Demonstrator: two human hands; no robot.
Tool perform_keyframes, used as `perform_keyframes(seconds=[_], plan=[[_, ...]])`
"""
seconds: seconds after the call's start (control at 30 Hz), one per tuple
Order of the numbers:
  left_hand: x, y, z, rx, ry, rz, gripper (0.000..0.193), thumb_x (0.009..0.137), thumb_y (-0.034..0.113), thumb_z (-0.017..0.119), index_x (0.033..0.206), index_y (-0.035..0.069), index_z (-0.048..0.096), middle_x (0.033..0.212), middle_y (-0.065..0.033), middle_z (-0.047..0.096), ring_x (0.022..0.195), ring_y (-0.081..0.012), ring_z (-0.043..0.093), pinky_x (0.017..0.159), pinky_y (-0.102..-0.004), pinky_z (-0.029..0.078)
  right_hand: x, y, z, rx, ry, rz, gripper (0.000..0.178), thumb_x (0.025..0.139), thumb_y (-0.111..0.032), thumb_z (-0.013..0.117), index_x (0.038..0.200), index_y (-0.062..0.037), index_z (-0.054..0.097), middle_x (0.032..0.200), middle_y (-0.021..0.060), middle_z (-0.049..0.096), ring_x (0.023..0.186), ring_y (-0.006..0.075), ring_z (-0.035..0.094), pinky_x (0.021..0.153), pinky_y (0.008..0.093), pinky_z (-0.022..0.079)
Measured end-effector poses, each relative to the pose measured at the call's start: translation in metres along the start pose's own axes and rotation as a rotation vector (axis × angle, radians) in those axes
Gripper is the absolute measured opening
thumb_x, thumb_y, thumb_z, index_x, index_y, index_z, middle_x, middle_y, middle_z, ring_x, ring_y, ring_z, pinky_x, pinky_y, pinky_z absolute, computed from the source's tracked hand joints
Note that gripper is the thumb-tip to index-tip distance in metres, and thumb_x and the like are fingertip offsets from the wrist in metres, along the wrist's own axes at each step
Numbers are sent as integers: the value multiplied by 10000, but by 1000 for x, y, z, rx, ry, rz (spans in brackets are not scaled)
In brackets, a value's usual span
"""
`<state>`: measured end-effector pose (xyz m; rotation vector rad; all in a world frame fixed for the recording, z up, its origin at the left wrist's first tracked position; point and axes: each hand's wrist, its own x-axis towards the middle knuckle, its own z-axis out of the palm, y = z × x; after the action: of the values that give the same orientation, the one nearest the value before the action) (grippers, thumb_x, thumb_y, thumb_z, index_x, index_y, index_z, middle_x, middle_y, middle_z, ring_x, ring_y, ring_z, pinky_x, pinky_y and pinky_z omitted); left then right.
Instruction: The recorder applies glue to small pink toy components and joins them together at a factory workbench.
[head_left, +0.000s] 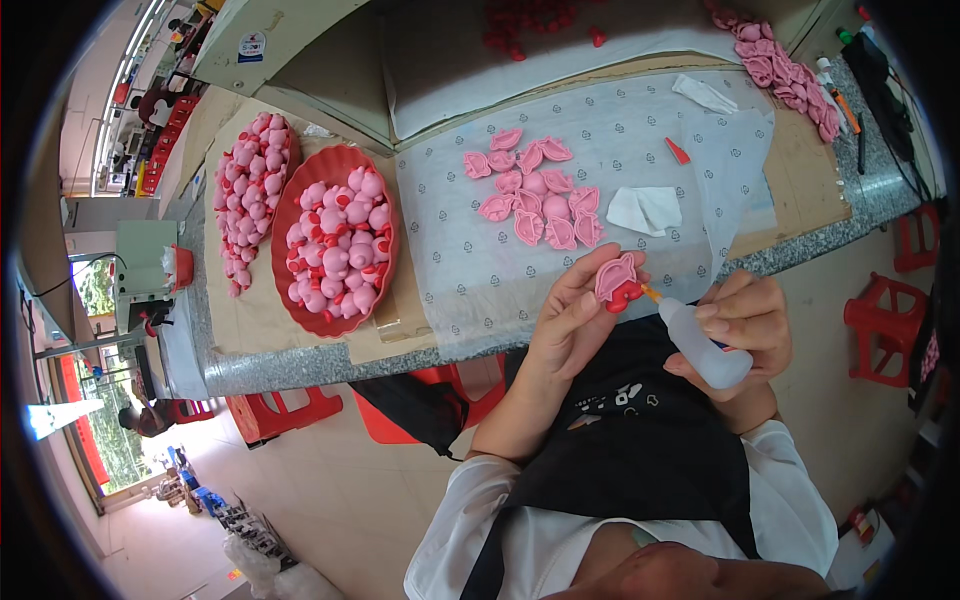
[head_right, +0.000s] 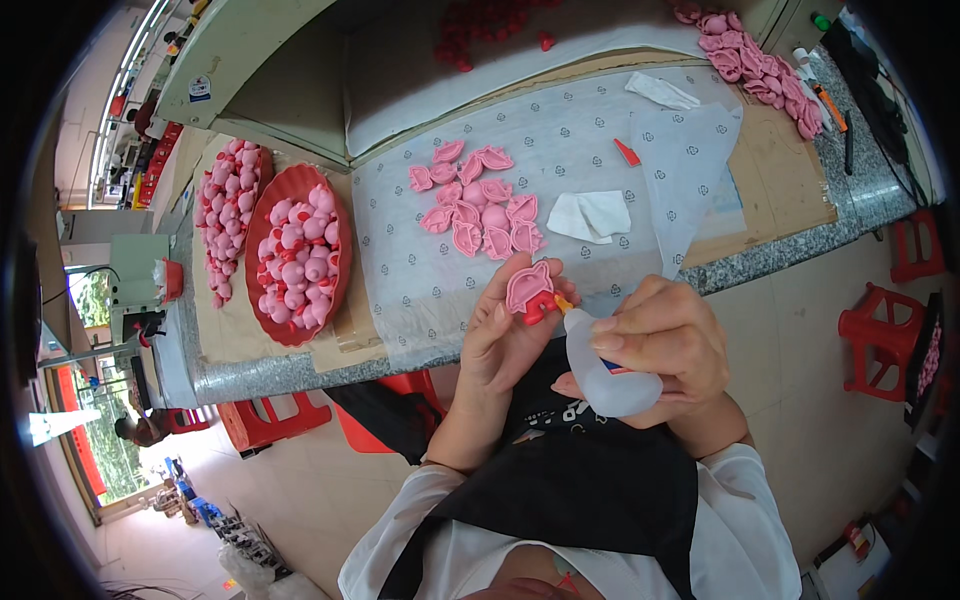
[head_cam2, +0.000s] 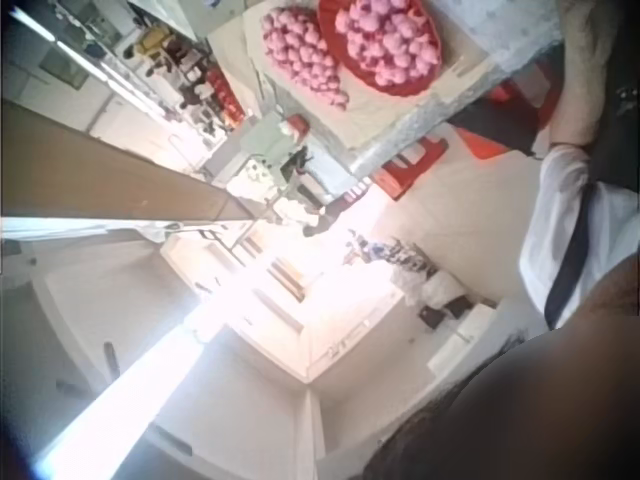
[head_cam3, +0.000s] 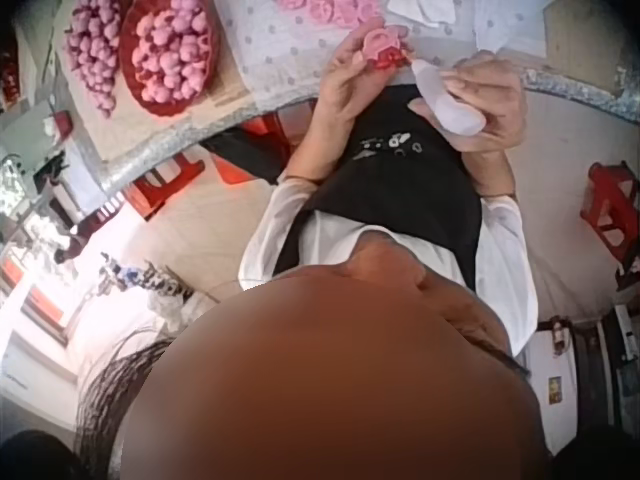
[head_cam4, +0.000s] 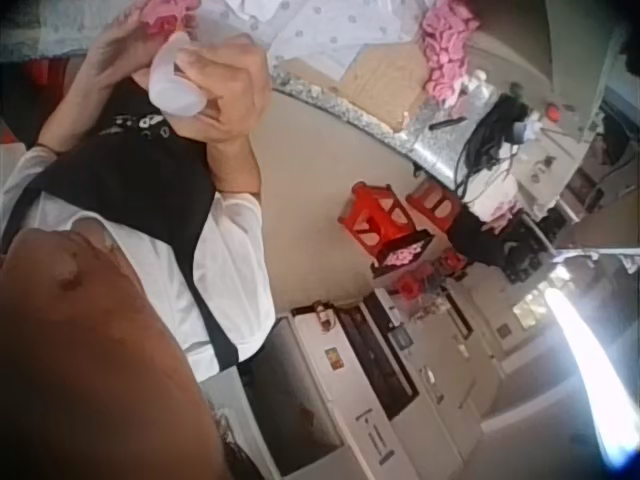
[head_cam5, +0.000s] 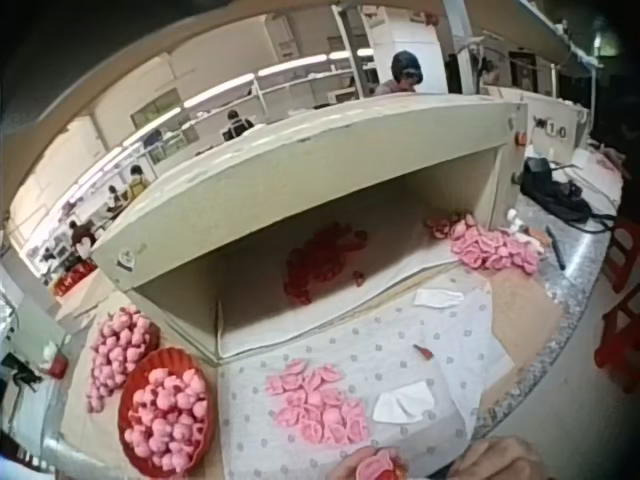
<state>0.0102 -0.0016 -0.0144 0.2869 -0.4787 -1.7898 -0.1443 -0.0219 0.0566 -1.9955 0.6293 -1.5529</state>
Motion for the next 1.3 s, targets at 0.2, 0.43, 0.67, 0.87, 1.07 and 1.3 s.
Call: perform_keyframes(seconds=[0.2,0.43,0.67,0.87,1.07,1.3], plan=[[1,0,-1,-58,-9,-14,495,759,210,552,1200,94,362,1157,-150,422,1038,-290,415,902,-426,296,1,2,0,25,27,38,419,534,-148,768,825,-77,474,791,52,474,602,107,434,538,207,393],[1,1,1,-77,1,-23,513,758,233,550,1208,96,347,1158,-151,419,1043,-292,407,908,-426,288,-1,3,-2,108,111,38,468,451,-88,799,820,-85,512,793,44,495,598,125,450,509,232,367],[0,1,1,-77,8,-30,498,764,232,541,1205,98,354,1163,-145,410,1044,-293,402,912,-418,284,0,4,-1,101,110,53,459,450,-81,797,815,-83,518,797,41,493,579,120,446,508,220,375],[1,1,1,-81,-6,-26,490,770,233,535,1206,103,356,1160,-145,403,1034,-284,409,904,-411,289,1,0,-4,140,91,11,484,433,-87,807,817,-73,513,792,51,499,577,124,452,504,207,390],[1,1,1,-56,-12,-15,480,772,231,531,1203,105,364,1142,-145,410,1023,-273,419,895,-403,296,-3,-2,2,237,54,43,513,425,-69,809,838,-73,503,814,69,510,587,126,465,496,210,388],[3,1,0,-54,-14,-9,480,767,233,539,1197,102,371,1137,-146,417,1022,-267,422,889,-398,303,-2,0,3,190,29,50,509,427,-58,806,834,-67,501,813,72,511,591,131,473,508,216,386]])
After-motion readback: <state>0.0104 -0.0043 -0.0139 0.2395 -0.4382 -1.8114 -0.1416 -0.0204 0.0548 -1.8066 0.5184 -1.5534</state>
